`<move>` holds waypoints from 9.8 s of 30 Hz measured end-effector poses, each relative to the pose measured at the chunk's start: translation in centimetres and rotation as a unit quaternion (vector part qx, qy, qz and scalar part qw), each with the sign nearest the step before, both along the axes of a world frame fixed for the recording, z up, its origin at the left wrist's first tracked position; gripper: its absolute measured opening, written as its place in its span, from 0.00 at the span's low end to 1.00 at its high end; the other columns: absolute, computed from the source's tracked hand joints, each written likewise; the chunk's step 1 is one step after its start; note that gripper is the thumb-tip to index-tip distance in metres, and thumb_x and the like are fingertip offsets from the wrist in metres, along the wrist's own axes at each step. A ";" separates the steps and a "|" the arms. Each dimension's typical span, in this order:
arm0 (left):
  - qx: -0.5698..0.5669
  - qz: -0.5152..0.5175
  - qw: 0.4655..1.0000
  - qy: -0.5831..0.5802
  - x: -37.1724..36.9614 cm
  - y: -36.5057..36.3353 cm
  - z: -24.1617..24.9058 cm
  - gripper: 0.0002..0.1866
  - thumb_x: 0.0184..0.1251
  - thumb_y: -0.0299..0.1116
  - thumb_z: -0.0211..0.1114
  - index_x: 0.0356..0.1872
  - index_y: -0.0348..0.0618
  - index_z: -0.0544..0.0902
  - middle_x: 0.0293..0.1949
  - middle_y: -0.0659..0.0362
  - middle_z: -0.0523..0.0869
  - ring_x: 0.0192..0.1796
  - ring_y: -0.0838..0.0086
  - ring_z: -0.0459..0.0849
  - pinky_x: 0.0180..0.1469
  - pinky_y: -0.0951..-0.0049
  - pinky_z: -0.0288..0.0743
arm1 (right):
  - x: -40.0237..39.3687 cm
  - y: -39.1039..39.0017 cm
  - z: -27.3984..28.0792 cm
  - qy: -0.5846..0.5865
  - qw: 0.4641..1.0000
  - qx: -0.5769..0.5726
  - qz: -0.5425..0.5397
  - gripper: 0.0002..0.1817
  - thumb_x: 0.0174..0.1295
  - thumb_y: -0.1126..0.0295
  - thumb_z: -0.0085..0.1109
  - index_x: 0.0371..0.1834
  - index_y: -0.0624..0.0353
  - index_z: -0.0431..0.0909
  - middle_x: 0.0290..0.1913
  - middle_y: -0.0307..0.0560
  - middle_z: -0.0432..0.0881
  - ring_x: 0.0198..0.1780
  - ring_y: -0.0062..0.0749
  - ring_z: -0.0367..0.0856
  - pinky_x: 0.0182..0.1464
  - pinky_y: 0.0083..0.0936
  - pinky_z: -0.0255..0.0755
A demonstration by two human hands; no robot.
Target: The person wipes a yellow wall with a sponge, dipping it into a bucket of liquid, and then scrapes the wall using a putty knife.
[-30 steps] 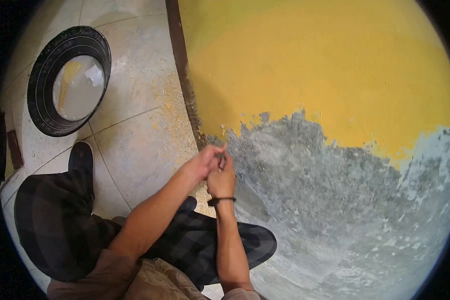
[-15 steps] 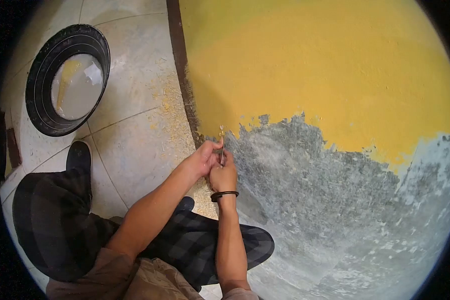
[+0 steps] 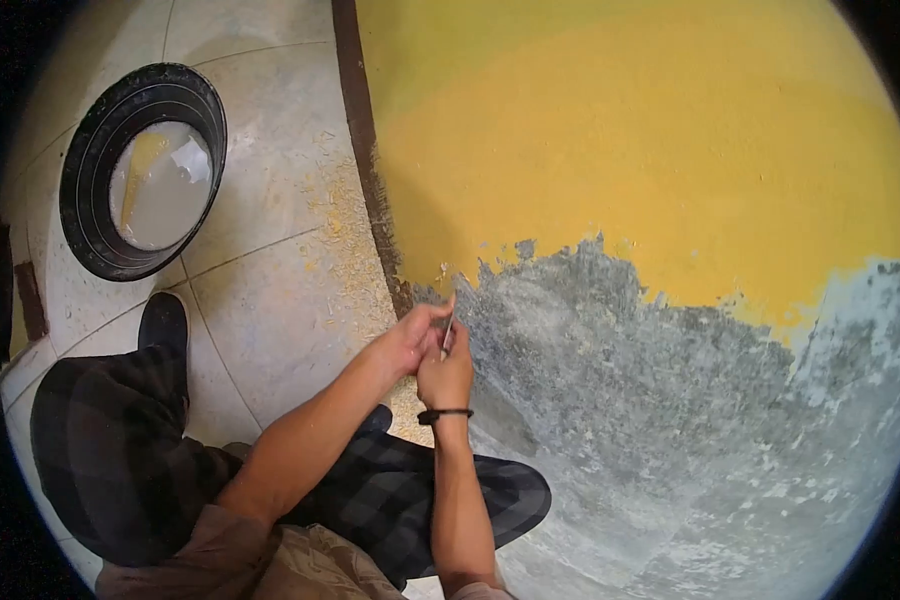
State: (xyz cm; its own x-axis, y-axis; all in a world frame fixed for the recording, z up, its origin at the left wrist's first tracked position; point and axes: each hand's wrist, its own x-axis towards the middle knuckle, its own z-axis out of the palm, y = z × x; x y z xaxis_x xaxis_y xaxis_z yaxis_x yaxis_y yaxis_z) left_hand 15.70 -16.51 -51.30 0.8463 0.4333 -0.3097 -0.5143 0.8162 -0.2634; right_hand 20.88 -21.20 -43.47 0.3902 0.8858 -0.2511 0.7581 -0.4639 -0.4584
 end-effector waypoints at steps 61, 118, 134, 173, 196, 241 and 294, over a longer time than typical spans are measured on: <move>0.024 0.032 0.997 0.067 -0.8 1.1 3.9 0.12 0.63 0.46 0.60 0.32 0.50 0.74 0.23 0.63 0.75 0.27 0.73 0.74 0.27 0.70 0.67 | -1.8 0.2 4.2 0.031 0.999 0.001 -0.022 0.21 0.55 0.73 0.53 0.55 0.61 0.68 0.44 0.65 0.79 0.51 0.50 0.78 0.51 0.35 0.70; -0.004 0.067 0.994 0.085 -0.5 1.8 6.1 0.14 0.59 0.52 0.64 0.26 0.56 0.75 0.23 0.68 0.70 0.29 0.78 0.68 0.33 0.71 0.62 | -1.2 0.9 6.0 0.007 1.000 -0.013 -0.004 0.19 0.56 0.71 0.53 0.52 0.62 0.69 0.45 0.68 0.78 0.50 0.57 0.77 0.52 0.38 0.70; 0.027 0.058 0.994 0.089 0.1 1.0 5.8 0.17 0.61 0.53 0.62 0.34 0.50 0.73 0.22 0.60 0.74 0.22 0.70 0.70 0.28 0.67 0.69 | -2.0 0.3 6.0 0.004 1.000 0.024 0.014 0.20 0.56 0.73 0.50 0.53 0.64 0.68 0.43 0.65 0.80 0.49 0.52 0.80 0.51 0.35 0.70; 0.128 0.058 0.976 0.164 -3.5 0.0 4.9 0.22 0.56 0.54 0.68 0.34 0.44 0.76 0.27 0.61 0.77 0.27 0.73 0.77 0.29 0.74 0.74 | -3.2 0.4 7.0 0.345 0.931 -0.032 -0.120 0.29 0.66 0.75 0.47 0.68 0.45 0.51 0.28 0.40 0.71 0.16 0.19 0.64 0.14 0.16 0.54; -0.016 0.013 0.998 0.064 -2.0 2.4 4.6 0.15 0.62 0.49 0.61 0.25 0.49 0.75 0.20 0.60 0.74 0.20 0.69 0.72 0.24 0.65 0.68 | -3.6 1.6 5.6 0.256 0.963 0.020 -0.077 0.27 0.60 0.78 0.47 0.64 0.51 0.57 0.17 0.35 0.66 0.11 0.15 0.58 0.11 0.16 0.48; 0.003 -0.030 0.995 0.098 -1.4 1.4 5.6 0.26 0.55 0.63 0.61 0.24 0.50 0.68 0.23 0.60 0.69 0.20 0.70 0.67 0.21 0.66 0.61 | -2.9 1.4 7.8 0.319 0.928 -0.048 -0.187 0.26 0.61 0.77 0.46 0.64 0.50 0.60 0.20 0.38 0.69 0.10 0.16 0.58 0.10 0.15 0.47; -0.007 0.020 0.995 0.096 -1.3 1.5 6.9 0.24 0.53 0.62 0.65 0.25 0.51 0.73 0.19 0.59 0.71 0.18 0.72 0.68 0.18 0.71 0.61 | -1.8 0.6 5.1 0.196 0.974 0.111 -0.022 0.23 0.62 0.74 0.49 0.62 0.61 0.63 0.24 0.37 0.72 0.21 0.15 0.66 0.18 0.15 0.59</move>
